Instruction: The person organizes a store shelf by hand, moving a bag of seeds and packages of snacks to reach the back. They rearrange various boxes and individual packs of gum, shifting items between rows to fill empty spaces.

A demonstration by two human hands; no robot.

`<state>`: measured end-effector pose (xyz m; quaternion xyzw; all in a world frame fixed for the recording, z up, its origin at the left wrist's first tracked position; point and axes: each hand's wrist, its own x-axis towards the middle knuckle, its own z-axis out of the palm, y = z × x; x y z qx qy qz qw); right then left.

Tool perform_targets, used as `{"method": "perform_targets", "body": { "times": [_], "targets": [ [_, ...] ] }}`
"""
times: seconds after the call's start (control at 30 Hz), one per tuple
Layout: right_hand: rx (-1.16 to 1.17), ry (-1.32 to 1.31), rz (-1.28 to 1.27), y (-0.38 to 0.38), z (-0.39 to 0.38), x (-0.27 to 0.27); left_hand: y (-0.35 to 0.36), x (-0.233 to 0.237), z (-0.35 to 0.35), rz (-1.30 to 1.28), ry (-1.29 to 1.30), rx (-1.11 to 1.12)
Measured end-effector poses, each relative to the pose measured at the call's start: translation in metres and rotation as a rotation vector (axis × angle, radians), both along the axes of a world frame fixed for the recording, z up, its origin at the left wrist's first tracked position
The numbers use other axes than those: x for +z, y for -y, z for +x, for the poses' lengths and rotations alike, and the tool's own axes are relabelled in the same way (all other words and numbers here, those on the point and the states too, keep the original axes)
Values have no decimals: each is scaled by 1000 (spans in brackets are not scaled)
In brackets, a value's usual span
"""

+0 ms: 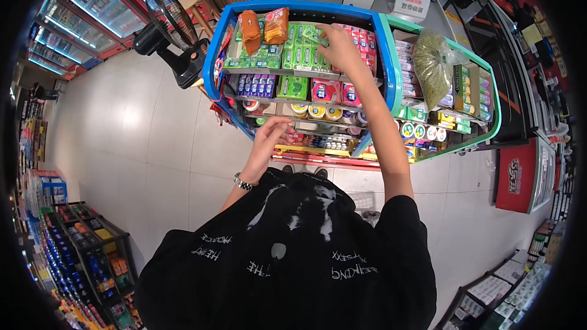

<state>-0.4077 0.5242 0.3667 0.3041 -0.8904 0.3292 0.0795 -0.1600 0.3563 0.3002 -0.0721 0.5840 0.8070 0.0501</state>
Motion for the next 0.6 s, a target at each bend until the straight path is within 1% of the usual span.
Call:
{"method": "perform_targets", "body": {
  "times": [0.03, 0.07, 0.13, 0.17, 0.2, 0.27, 0.3, 0.33, 0.37, 0.4, 0.43, 0.5, 0.6],
  "targets": [
    [59, -66, 69, -1, -6, 5, 1, -1, 1, -4, -10, -2],
    [59, -64, 70, -1, -13, 9, 1, -2, 1, -7, -19, -5],
    [175, -123, 126, 0, -25, 19, 1, -1, 3, -1, -10, -2],
    [183, -161, 178, 2, -29, 24, 1, -1, 3, 3, -5, 2],
    [181, -159, 179, 3, -33, 27, 1, -1, 3, 3, -4, -1],
    [277, -265, 479, 6, -39, 32, 3, -1, 4, 7, -24, 2],
    [310, -274, 537, 5, -44, 24, 4, -2, 5, 4, -24, -1],
    [305, -274, 535, 2, -45, 17, 6, -3, 5, 3, -17, 13],
    [297, -291, 462, -1, -47, 10, 7, -3, 4, 3, -12, 27],
    [292, -309, 391, -1, -45, 12, 8, -2, 4, 4, -16, 24],
    [293, -310, 395, -2, -40, 13, 9, -2, 5, 17, -16, 45],
    [196, -239, 234, -5, -25, 11, 11, -2, 7, 33, -15, 75],
    [211, -213, 243, -11, -23, -3, 13, -5, 7, 13, 6, 83]
  ]
}}
